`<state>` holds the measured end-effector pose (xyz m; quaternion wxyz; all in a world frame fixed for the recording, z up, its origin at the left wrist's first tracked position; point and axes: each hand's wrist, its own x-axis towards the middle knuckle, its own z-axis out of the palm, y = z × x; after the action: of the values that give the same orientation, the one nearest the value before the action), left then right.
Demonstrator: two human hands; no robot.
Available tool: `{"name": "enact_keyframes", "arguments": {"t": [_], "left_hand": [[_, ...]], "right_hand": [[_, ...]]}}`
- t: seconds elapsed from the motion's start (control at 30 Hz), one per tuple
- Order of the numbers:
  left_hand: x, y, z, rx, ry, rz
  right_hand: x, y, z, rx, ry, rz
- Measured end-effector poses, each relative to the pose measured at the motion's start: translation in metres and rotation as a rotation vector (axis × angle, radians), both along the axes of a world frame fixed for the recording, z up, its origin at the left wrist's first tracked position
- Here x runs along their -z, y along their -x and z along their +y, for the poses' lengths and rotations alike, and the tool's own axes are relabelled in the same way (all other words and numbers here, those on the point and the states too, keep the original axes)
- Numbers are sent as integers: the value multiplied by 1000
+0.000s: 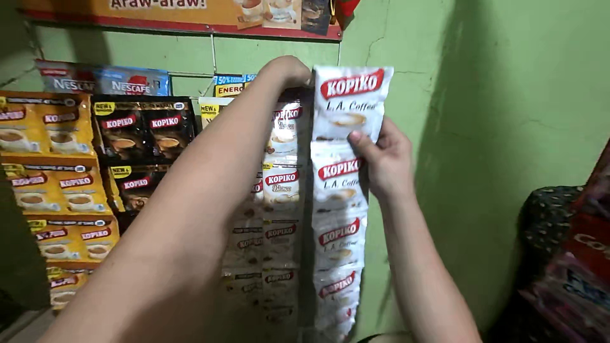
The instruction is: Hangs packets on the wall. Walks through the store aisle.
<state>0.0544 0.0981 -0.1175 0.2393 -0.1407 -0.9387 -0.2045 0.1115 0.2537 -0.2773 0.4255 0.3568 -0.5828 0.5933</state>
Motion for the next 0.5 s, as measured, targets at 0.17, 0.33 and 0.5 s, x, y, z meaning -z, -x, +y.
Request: {"name": "enact_keyframes", "arguments": {"t": [0.17, 0.33, 0.5], "left_hand": [[2, 5, -17, -17, -291, 157], [12, 4, -32, 93, -403, 221], [49, -16, -31, 165, -431, 183]], "right_hand": [[-65, 20, 4, 14, 4, -67], [-91, 54, -4, 113, -7, -190], [-73, 68, -12, 168, 18, -242]]}}
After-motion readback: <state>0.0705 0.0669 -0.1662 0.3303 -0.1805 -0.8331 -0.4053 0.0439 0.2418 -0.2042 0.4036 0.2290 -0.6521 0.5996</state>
